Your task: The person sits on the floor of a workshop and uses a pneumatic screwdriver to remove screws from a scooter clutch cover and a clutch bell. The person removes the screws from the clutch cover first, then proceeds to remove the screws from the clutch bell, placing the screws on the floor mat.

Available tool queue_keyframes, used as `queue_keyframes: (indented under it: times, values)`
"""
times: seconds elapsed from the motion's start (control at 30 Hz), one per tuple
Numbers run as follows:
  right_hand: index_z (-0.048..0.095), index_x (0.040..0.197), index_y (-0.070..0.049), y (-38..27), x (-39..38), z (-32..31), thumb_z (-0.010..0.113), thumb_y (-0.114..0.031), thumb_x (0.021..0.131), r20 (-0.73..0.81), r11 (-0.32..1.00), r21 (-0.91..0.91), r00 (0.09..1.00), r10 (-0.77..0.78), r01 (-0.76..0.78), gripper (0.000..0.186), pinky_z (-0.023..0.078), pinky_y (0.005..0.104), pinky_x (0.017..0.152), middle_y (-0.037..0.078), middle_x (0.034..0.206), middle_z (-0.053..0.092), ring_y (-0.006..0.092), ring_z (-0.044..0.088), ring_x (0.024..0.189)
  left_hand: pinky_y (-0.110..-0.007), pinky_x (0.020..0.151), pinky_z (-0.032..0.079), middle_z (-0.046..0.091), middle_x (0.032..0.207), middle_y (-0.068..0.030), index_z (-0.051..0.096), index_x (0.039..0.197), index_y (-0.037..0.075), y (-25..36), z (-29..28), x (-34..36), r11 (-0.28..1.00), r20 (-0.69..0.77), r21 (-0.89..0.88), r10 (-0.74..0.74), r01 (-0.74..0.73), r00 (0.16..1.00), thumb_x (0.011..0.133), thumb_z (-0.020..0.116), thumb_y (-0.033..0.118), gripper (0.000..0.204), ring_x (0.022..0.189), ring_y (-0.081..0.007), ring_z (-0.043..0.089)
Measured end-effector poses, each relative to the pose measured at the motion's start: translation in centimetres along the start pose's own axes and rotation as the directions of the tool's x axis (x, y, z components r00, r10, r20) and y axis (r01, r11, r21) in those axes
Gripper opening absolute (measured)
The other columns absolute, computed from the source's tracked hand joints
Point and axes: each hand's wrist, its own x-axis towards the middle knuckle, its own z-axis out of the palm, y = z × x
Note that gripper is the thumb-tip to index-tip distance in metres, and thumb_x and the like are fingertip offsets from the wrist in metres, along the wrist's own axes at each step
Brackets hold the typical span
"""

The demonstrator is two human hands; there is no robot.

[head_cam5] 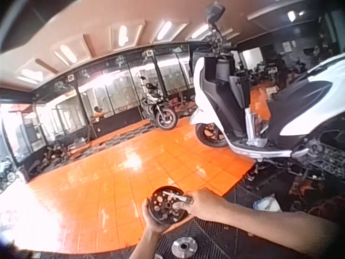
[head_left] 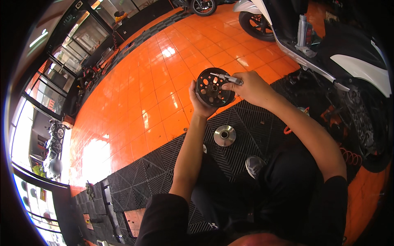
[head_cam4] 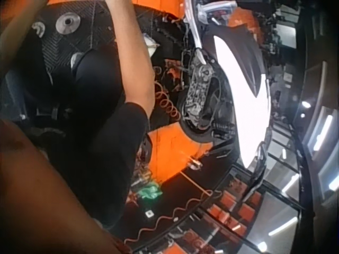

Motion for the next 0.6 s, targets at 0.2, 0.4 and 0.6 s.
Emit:
queue_keyframes:
  times: [0.2,0.4,0.6]
  values:
    - [0.072,0.090,0.000,0.6,-0.2,-0.2,0.074,-0.043,0.089,0.073,0.999,0.036,0.997,-0.005,0.002,0.043,0.050,0.0368,0.064,0.012,0.068,0.068,0.0194,0.067,0.064,-0.054,0.096,0.052,0.061,0.130,-0.0124,0.058,0.133,0.012,-0.3,0.2,0.0,1.000,-0.021,0.007,-0.031,0.031,0.999,0.091,0.039,0.072,0.075,0.113,-0.0324,0.061]
    - [0.074,0.091,-0.002,-0.2,-0.5,-0.7,0.073,-0.047,0.089,0.004,0.997,-0.075,1.000,-0.012,0.013,0.046,0.050,0.0367,0.066,0.010,0.069,0.068,0.0218,0.067,0.066,-0.047,0.083,0.056,0.064,0.122,-0.0112,0.057,0.131,0.011,-0.6,1.1,-0.1,0.996,-0.110,0.082,-0.037,0.046,0.993,0.090,0.041,0.072,0.075,0.097,-0.0290,0.064]
    - [0.072,0.087,0.000,0.3,-0.8,-1.8,0.074,-0.049,0.088,0.139,0.999,-0.028,0.989,0.043,-0.039,0.048,0.050,0.0356,0.065,0.009,0.067,0.066,0.0206,0.066,0.064,-0.048,0.088,0.054,0.061,0.128,-0.0103,0.056,0.134,0.013,-0.8,2.4,-0.7,0.979,-0.127,0.172,-0.091,0.112,0.988,0.088,0.041,0.073,0.077,0.113,-0.0287,0.060]
